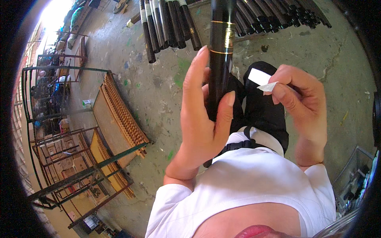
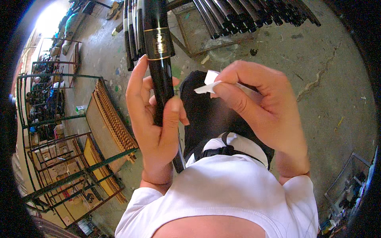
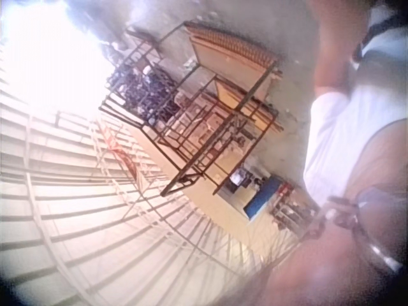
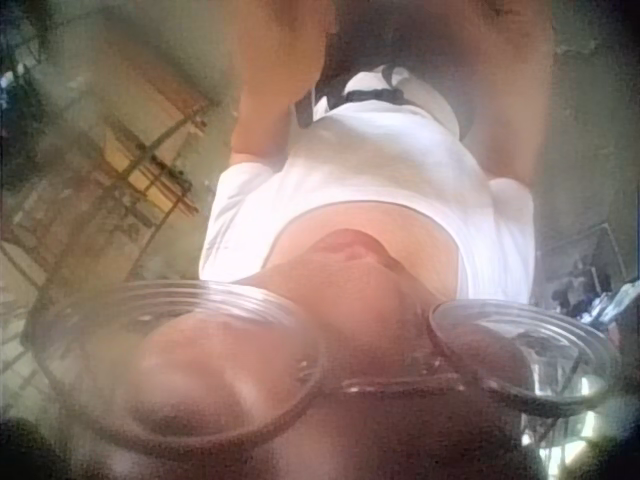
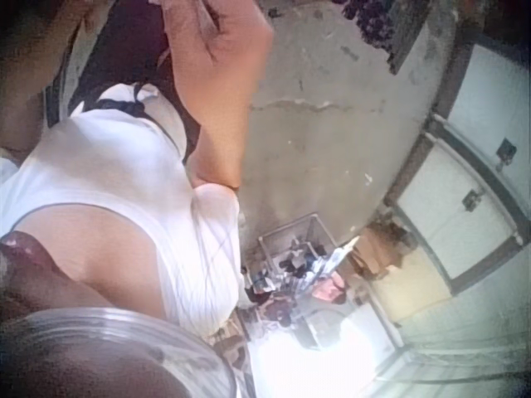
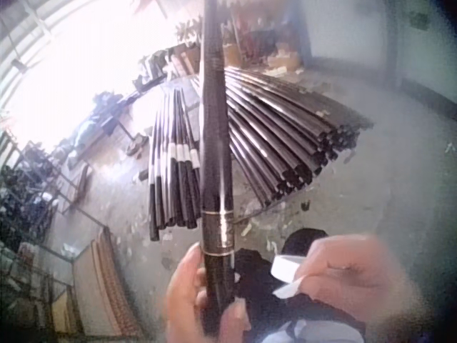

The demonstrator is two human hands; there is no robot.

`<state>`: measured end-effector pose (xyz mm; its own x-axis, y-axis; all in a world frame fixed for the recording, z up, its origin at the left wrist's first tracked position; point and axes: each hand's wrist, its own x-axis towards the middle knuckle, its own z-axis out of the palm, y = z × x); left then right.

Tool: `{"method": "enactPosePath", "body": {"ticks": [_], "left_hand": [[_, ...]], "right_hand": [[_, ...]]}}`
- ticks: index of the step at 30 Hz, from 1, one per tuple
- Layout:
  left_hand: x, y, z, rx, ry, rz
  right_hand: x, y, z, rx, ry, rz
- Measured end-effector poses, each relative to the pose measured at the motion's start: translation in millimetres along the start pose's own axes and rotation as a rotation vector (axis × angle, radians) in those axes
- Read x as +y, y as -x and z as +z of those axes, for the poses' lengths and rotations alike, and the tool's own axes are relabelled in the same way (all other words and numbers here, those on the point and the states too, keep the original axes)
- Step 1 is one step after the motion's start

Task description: The person wraps white adhesive tape around the ends of black carbon fiber tubes and places them back into a pile on the floor.

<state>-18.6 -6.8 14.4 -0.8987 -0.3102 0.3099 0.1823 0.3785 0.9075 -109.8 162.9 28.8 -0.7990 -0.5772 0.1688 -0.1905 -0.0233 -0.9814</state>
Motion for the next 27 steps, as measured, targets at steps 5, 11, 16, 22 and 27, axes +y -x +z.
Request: {"method": "enactPosePath", "body": {"ticks": [5,11,16,22,27], "left_hand": [[1,10,10,0.046,-0.086,0.095],[-3,13,15,0.028,-0.255,0.281],[1,9,13,0.019,-0.427,0.391],[0,7,14,0.029,-0.381,0.363],[-1,6,11,-0.001,-0.351,0.363]], "right_hand": [[-18,-9,10,-0.031,0.08,-0.02],[-17,-16,22,-0.017,0.094,0.058],[-24,-18,22,0.001,0.051,0.159],[-20,-19,21,-0.006,0.068,0.147],[-21,-18,20,-0.004,0.042,0.172]]}}
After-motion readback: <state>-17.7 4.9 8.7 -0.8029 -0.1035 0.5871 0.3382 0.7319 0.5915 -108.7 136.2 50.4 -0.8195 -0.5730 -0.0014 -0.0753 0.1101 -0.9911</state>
